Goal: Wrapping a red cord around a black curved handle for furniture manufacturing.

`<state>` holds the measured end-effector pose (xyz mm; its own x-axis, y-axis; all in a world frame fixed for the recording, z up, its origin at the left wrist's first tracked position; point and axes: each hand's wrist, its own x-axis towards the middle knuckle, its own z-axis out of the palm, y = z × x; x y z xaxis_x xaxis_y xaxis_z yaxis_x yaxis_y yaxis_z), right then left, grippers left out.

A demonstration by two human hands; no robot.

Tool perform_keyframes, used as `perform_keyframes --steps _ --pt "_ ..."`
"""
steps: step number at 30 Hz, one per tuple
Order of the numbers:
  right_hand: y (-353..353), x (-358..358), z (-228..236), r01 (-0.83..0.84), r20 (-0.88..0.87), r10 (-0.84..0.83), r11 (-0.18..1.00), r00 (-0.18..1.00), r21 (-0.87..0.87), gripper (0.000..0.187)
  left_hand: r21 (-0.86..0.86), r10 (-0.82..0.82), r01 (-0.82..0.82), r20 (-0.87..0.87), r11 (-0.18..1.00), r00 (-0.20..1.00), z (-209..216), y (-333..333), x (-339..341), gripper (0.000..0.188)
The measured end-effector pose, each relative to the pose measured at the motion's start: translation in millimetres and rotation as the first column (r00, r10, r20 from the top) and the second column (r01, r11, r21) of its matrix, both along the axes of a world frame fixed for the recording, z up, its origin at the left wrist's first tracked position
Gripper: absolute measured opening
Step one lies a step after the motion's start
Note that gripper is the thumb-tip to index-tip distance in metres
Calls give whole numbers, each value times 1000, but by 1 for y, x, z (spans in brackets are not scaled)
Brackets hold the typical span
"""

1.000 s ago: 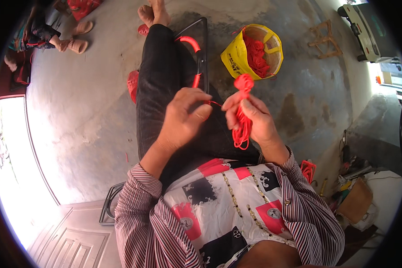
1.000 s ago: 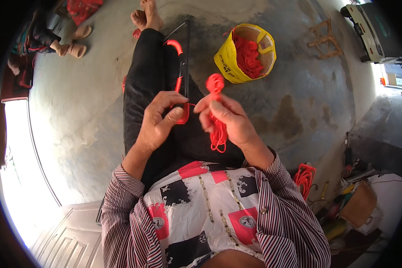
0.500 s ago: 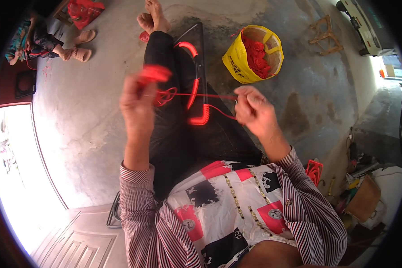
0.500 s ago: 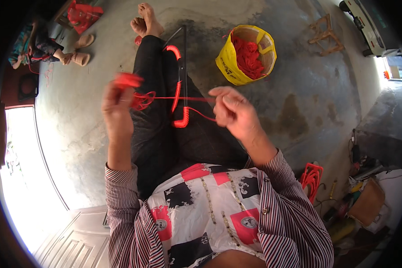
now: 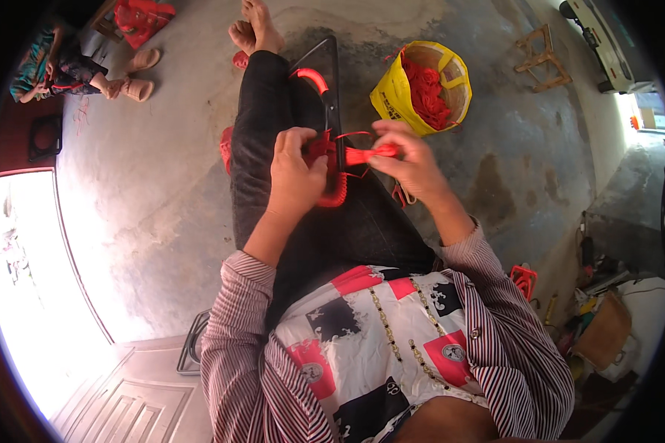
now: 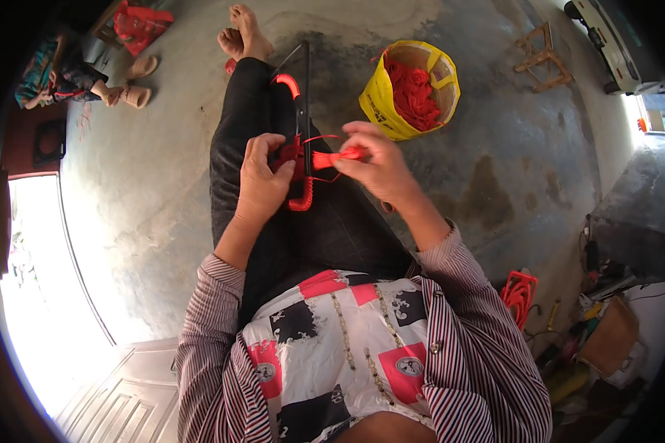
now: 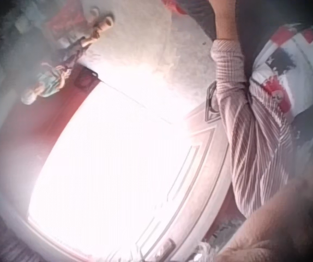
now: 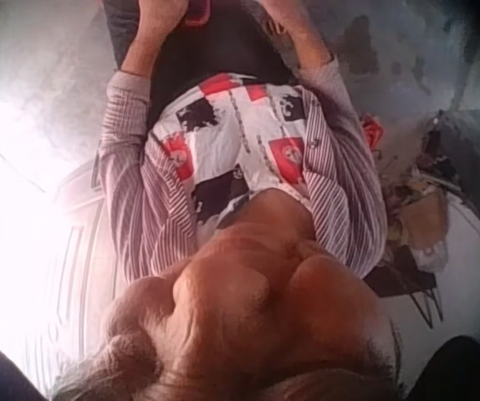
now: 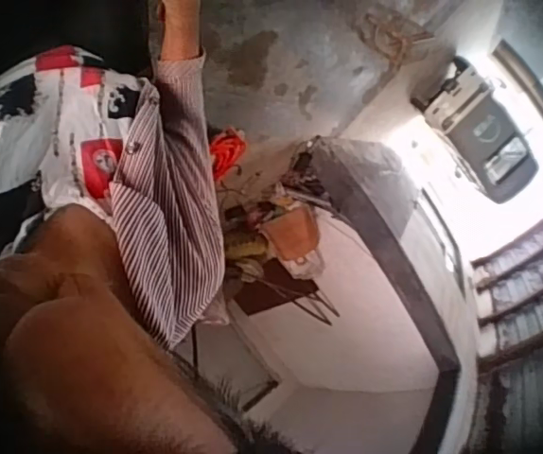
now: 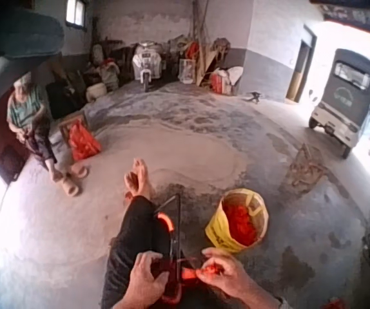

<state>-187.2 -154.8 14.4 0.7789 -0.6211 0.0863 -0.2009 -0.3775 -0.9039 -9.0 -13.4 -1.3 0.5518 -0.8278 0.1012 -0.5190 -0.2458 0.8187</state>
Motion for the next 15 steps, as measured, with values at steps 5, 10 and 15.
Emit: perform_keyframes --steps 5,10,15 --pt "-22 -55 48 -304 518 -133 677 845 670 24 53 33 23 -843 998 538 -7 -2 -2 56" --pt "-57 -105 65 -344 607 -372 568 702 747 20 54 60 -26 -884 998 464 -3 0 -8 56" --pt "-27 -59 36 152 218 -406 705 888 692 18 55 69 -44 -891 998 449 -5 -1 -13 57"
